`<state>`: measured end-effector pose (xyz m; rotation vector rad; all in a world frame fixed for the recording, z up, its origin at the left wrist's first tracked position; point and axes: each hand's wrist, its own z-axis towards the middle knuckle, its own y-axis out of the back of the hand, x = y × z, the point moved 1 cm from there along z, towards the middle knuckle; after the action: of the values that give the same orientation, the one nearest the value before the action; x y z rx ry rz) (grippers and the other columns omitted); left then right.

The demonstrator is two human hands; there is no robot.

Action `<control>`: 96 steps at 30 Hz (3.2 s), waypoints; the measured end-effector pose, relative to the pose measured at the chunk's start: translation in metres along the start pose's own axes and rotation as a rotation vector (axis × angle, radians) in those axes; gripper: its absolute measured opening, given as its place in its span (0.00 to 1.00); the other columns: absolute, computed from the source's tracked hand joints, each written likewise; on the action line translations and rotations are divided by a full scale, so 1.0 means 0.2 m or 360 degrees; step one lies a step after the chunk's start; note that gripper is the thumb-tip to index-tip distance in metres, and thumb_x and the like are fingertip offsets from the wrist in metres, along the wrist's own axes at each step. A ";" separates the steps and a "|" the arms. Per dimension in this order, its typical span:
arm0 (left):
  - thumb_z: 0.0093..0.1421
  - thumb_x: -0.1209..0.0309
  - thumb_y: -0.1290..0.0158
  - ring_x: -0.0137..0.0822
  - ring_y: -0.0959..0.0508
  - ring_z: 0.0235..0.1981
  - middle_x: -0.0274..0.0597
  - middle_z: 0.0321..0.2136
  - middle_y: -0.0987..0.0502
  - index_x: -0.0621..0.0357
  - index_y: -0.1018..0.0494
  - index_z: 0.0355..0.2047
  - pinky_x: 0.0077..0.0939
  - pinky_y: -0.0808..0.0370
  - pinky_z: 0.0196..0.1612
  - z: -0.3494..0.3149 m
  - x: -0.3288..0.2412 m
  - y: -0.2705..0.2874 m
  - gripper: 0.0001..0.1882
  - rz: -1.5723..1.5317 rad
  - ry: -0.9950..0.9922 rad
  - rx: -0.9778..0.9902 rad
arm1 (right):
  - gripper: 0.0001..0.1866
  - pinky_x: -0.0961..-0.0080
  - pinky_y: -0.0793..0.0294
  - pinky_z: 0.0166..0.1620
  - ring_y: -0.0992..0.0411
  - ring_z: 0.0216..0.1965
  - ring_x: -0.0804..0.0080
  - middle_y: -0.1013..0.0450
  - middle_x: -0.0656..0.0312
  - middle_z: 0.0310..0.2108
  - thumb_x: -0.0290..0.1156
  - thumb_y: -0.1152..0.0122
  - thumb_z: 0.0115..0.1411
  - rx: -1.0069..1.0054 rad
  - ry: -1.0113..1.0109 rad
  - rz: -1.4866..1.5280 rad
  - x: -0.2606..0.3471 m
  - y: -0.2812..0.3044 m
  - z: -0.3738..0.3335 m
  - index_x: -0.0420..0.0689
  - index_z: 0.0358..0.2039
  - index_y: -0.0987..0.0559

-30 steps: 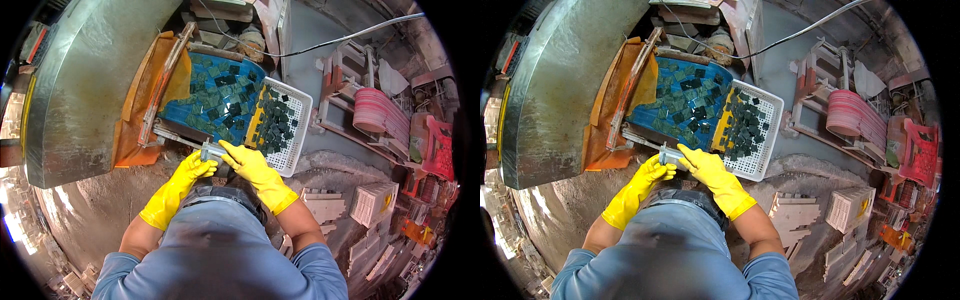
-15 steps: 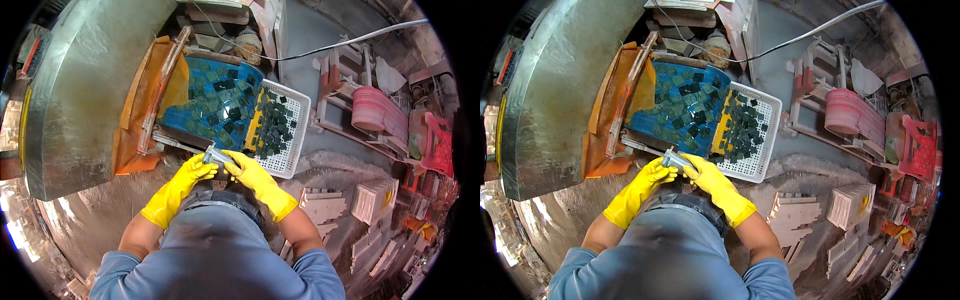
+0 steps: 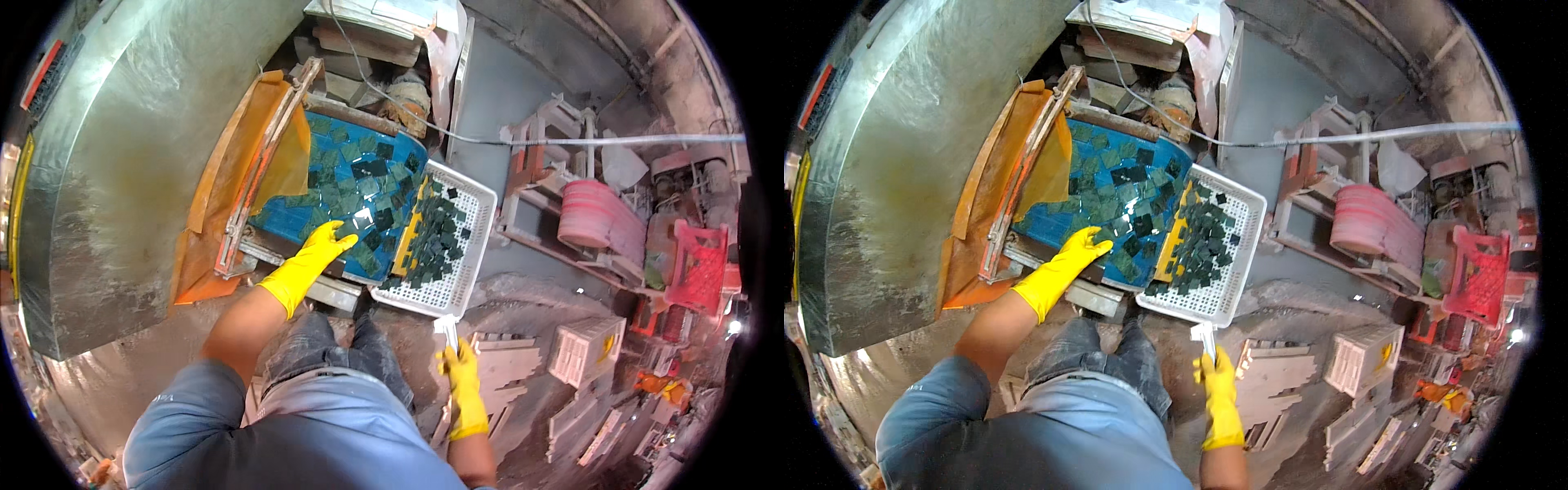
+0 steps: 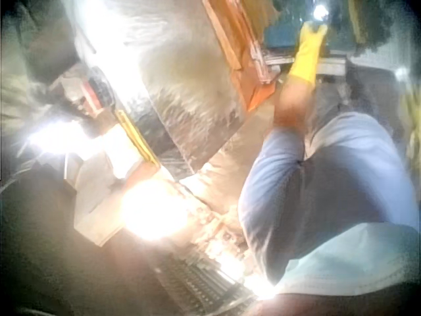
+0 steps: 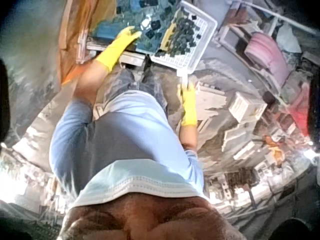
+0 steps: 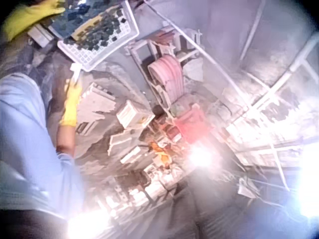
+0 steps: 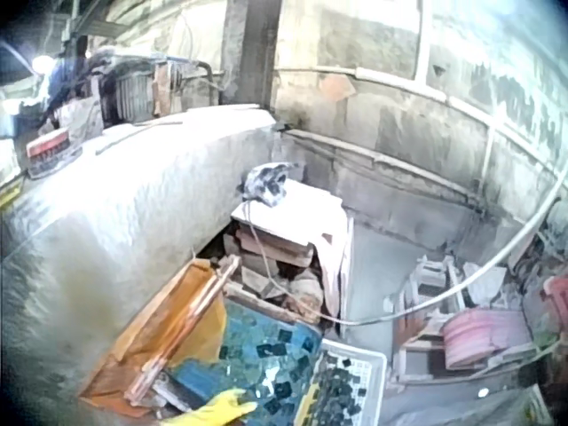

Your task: The person measures small green square tiles with a caliper and places them into a white basket. They repeatedly pick tiles from a blue tray, measure them, and transfer them to the basket. The person also moves a large metal sheet on a roller conveyor.

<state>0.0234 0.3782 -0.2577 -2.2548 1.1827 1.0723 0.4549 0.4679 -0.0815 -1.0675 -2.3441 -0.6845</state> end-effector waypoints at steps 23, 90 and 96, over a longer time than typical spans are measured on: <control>0.61 0.57 0.40 0.55 0.38 0.71 0.54 0.69 0.35 0.55 0.36 0.69 0.49 0.46 0.73 0.67 -0.37 0.54 0.38 0.1794 -0.1233 -0.1159 | 0.17 0.78 0.30 0.21 0.29 0.20 0.77 0.21 0.60 0.28 0.34 0.39 0.71 -0.0378 -0.0652 0.0100 -0.68 -0.10 -0.52 0.43 0.57 0.24; 0.44 0.53 0.25 0.54 0.20 0.53 0.54 0.49 0.18 0.57 0.20 0.51 0.45 0.24 0.56 0.57 -0.84 0.33 0.36 0.2029 -0.0082 -0.0516 | 0.20 0.78 0.23 0.28 0.24 0.24 0.76 0.19 0.57 0.33 0.35 0.44 0.73 -0.0330 -0.0355 0.0210 -0.61 -0.22 -0.35 0.40 0.62 0.28; 0.49 0.57 0.27 0.53 0.21 0.56 0.56 0.53 0.20 0.60 0.22 0.55 0.42 0.24 0.58 0.54 -0.68 0.45 0.35 0.1553 -0.0340 -0.0548 | 0.21 0.79 0.23 0.28 0.24 0.24 0.76 0.20 0.57 0.33 0.34 0.43 0.73 -0.0311 -0.0296 0.0178 -0.57 -0.22 -0.36 0.40 0.62 0.28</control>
<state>-0.1476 0.4664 -0.2207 -1.6455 2.2032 1.9114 0.5013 0.3372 -0.1057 -1.3908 -2.3864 -0.8165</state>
